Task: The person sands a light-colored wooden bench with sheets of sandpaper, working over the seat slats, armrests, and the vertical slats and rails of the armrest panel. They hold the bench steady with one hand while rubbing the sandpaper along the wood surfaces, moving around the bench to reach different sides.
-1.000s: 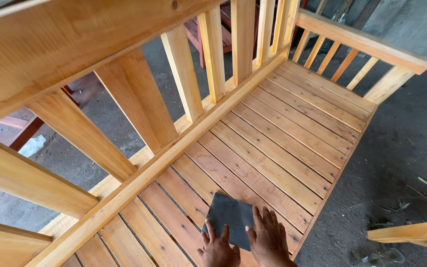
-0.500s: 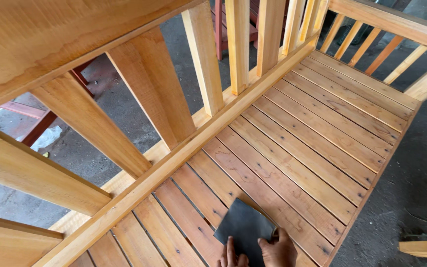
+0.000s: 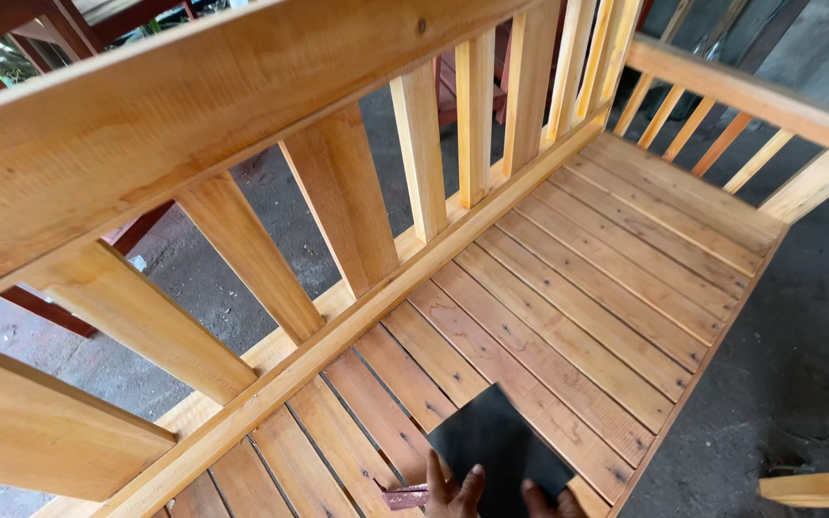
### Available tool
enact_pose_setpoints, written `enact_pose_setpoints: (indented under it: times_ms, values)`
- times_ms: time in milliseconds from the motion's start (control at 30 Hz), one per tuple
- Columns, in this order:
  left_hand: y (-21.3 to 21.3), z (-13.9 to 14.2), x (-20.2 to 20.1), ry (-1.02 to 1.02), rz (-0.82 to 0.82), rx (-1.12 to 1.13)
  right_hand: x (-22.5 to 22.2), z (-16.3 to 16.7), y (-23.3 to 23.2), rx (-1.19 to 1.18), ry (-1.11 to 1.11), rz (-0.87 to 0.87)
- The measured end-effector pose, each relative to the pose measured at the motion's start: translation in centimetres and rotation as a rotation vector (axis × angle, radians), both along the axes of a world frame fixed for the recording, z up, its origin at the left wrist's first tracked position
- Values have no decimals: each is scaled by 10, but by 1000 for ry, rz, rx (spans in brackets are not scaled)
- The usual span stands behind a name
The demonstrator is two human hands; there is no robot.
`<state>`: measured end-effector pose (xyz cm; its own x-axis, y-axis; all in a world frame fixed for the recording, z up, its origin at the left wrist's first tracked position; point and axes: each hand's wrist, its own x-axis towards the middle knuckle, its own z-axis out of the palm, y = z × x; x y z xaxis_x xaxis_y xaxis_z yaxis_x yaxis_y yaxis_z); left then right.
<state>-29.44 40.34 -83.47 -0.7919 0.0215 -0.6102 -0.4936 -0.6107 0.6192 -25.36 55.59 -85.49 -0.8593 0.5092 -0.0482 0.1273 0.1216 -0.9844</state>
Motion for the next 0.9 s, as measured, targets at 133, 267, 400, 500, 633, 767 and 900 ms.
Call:
enact_pose_setpoints:
  times_ms: [133,267,400,500,633,767,900]
  values:
    - [7,35,20,-30,-91,-280,7,35,-21,105,434,-88]
    - [-24,73,42,-97,-91,-598,23,67,-36,84,351,-15]
    - [-60,115,68,-66,-476,-822,47,101,-62,16,154,106]
    - [-79,145,89,-20,-599,-964,65,127,-95,-24,78,178]
    - [-116,179,114,-138,-672,-1039,82,153,-161,-94,27,306]
    - [-188,195,140,-114,-636,-1013,101,177,-243,-153,-26,433]
    - [-283,190,174,-67,-577,-790,138,200,-336,-197,-80,542]
